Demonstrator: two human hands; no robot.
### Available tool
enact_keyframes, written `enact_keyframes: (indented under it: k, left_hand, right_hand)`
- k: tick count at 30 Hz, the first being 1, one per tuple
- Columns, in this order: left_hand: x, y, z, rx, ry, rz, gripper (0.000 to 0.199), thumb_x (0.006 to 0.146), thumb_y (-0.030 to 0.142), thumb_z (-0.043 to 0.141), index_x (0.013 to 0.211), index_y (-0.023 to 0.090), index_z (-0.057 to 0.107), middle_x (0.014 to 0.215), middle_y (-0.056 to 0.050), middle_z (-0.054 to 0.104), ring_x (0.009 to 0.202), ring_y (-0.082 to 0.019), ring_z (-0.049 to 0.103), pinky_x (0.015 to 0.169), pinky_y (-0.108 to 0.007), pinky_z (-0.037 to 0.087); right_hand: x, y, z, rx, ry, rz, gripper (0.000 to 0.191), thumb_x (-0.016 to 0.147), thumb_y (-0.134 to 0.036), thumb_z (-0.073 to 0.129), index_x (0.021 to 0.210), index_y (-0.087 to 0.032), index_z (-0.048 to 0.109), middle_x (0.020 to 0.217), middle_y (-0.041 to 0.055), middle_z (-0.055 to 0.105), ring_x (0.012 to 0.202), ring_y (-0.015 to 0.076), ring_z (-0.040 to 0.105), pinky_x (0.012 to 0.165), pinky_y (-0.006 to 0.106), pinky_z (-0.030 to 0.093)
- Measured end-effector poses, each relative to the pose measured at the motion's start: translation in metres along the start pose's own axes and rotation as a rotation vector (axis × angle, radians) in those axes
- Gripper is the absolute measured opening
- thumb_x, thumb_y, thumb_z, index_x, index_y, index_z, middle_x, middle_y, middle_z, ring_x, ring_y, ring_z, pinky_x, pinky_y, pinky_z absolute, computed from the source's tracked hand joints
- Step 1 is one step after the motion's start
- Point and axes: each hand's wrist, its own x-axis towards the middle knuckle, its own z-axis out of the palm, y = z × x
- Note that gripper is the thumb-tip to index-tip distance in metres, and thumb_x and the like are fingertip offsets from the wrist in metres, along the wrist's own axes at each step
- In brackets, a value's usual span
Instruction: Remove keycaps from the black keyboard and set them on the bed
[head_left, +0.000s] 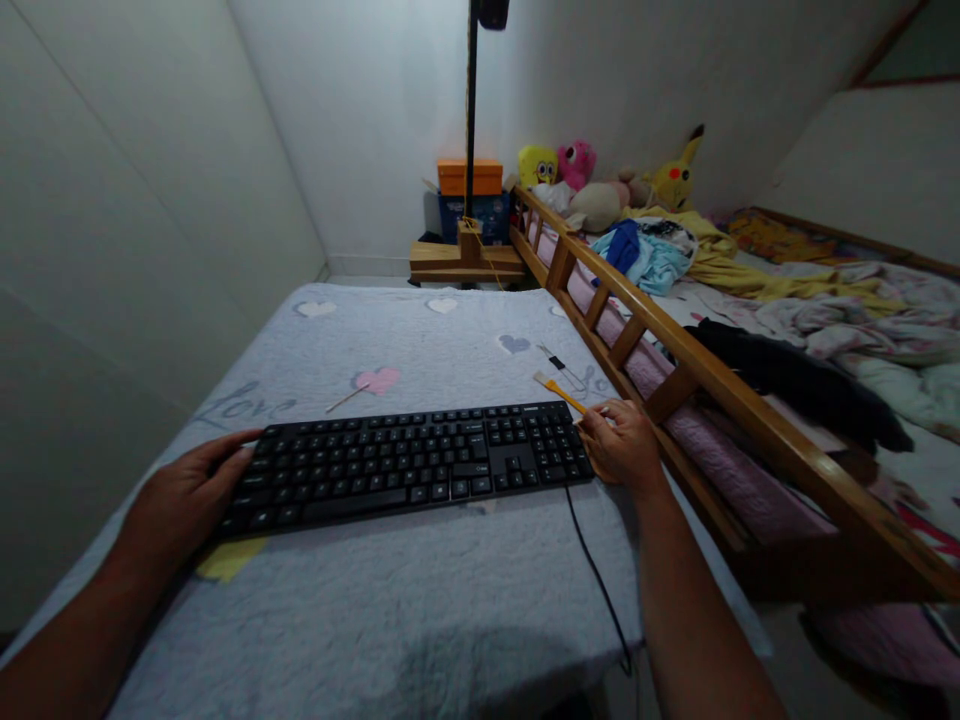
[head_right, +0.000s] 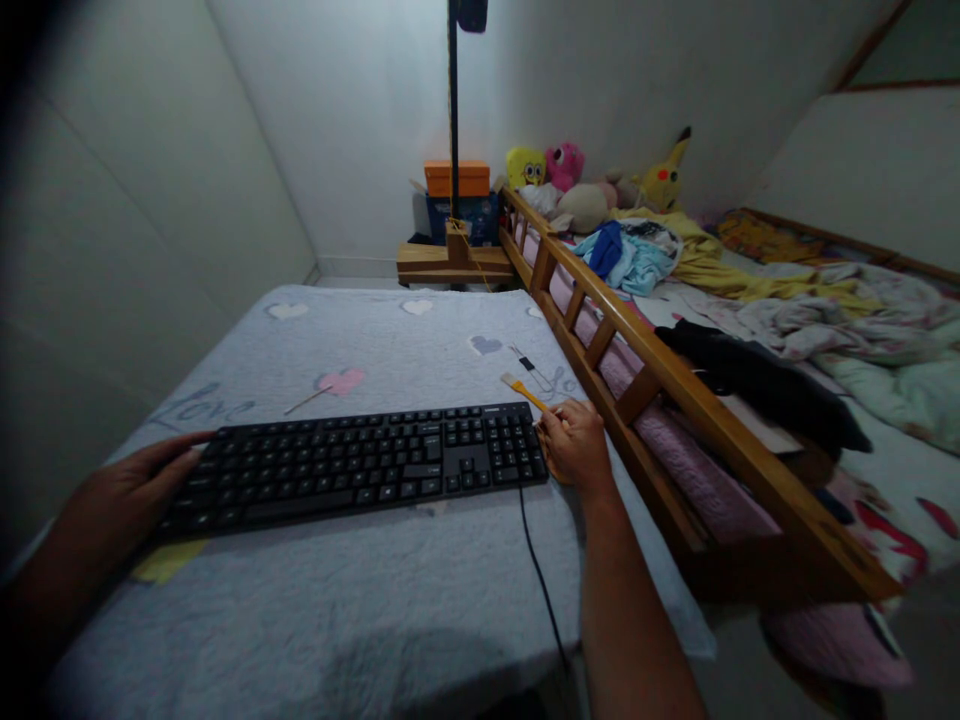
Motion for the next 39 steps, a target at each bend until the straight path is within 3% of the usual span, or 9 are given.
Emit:
enact_keyframes:
  k: [10, 23, 39]
  left_hand:
    - [-0.003, 0.007, -0.002, -0.004, 0.017, -0.009, 0.056, 0.081, 0.051, 0.042, 0.12, 0.019, 0.065, 0.117, -0.01, 0.069, 0.106, -0.028, 0.063, 0.093, -0.04, 0.047]
    - [-0.002, 0.004, 0.0, -0.006, 0.004, -0.032, 0.057, 0.082, 0.052, 0.039, 0.124, 0.021, 0.062, 0.121, -0.01, 0.066, 0.109, -0.028, 0.061, 0.095, -0.042, 0.046]
    - [0.0, 0.001, 0.001, -0.019, 0.001, -0.017, 0.058, 0.081, 0.053, 0.04, 0.122, 0.02, 0.063, 0.121, -0.011, 0.066, 0.111, -0.028, 0.061, 0.097, -0.042, 0.045]
  right_hand:
    - [-0.001, -0.001, -0.005, 0.043, -0.048, 0.031, 0.024, 0.081, -0.025, 0.053, 0.058, -0.021, 0.061, 0.067, 0.0032, 0.064, 0.072, 0.02, 0.056, 0.072, 0.034, 0.04]
    - [-0.002, -0.004, -0.014, 0.074, -0.165, 0.109, 0.031, 0.081, -0.037, 0.055, 0.055, -0.02, 0.054, 0.061, 0.0024, 0.054, 0.066, 0.0179, 0.053, 0.064, 0.031, 0.039]
    - [-0.003, -0.01, -0.01, 0.118, -0.222, 0.021, 0.028, 0.082, -0.032, 0.052, 0.057, -0.02, 0.056, 0.063, 0.0031, 0.057, 0.07, 0.0181, 0.053, 0.067, 0.03, 0.039]
